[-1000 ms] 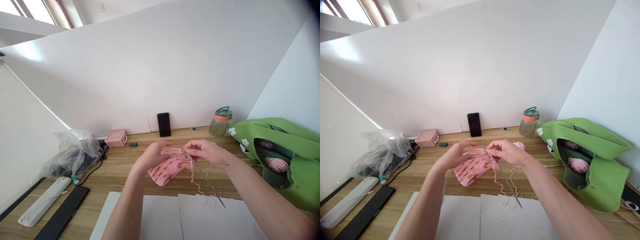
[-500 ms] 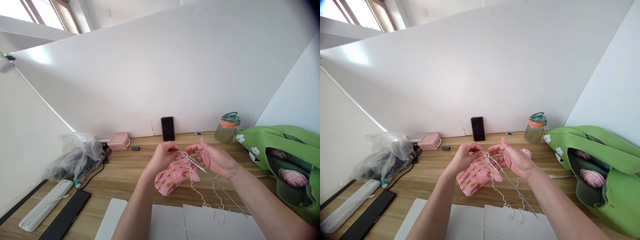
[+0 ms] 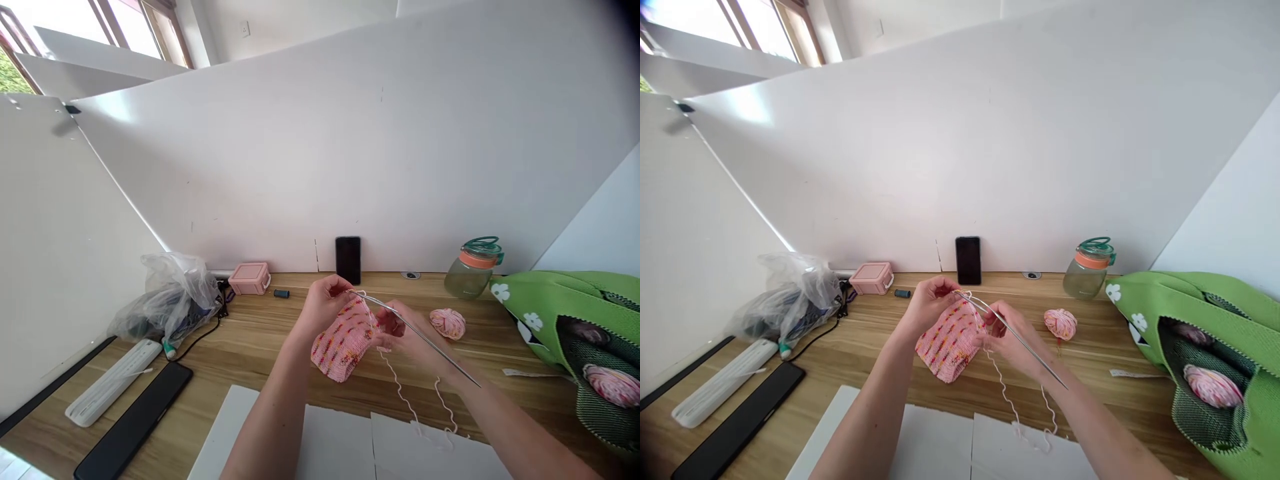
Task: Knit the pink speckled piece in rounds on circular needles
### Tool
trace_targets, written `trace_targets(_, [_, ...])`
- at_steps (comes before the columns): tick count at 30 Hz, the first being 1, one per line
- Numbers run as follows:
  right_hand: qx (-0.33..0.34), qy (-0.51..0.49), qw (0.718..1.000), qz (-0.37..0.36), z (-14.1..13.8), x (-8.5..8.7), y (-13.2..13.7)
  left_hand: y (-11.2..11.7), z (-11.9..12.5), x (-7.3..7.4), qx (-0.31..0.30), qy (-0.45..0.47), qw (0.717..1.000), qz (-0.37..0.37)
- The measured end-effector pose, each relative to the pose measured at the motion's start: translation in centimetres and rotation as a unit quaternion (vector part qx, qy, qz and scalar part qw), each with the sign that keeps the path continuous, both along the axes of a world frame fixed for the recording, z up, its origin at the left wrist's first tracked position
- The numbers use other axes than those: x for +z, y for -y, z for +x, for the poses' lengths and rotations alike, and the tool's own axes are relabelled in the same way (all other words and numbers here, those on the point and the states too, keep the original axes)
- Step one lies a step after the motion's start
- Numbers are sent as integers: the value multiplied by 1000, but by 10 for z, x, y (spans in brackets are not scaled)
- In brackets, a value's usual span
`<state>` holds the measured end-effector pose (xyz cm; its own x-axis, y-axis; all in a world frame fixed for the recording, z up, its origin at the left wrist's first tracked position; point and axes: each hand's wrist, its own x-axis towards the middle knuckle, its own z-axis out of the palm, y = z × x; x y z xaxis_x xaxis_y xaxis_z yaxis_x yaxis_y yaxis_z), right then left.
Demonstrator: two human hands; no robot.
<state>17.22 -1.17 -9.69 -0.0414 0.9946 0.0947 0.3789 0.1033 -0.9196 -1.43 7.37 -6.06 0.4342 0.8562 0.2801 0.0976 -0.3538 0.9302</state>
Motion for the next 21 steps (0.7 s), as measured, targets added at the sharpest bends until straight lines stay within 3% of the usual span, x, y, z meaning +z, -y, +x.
trace_targets(5, [-94, 139, 976, 136, -19, -17, 2, 2, 5, 0, -2, 0, 1000, 5])
trace_targets(13, [-117, 133, 970, 165, -20, 3, 15, -3, 8, -7, 51, -20, 998, 26])
trace_targets(17, [-92, 39, 991, 92, -35, 19, 29, -6, 7, -10, 81, -20, 996, 32])
trace_targets(21, [36, -97, 993, -57, -48, 43, 52, -7, 6, -10, 104, -21, 994, 39])
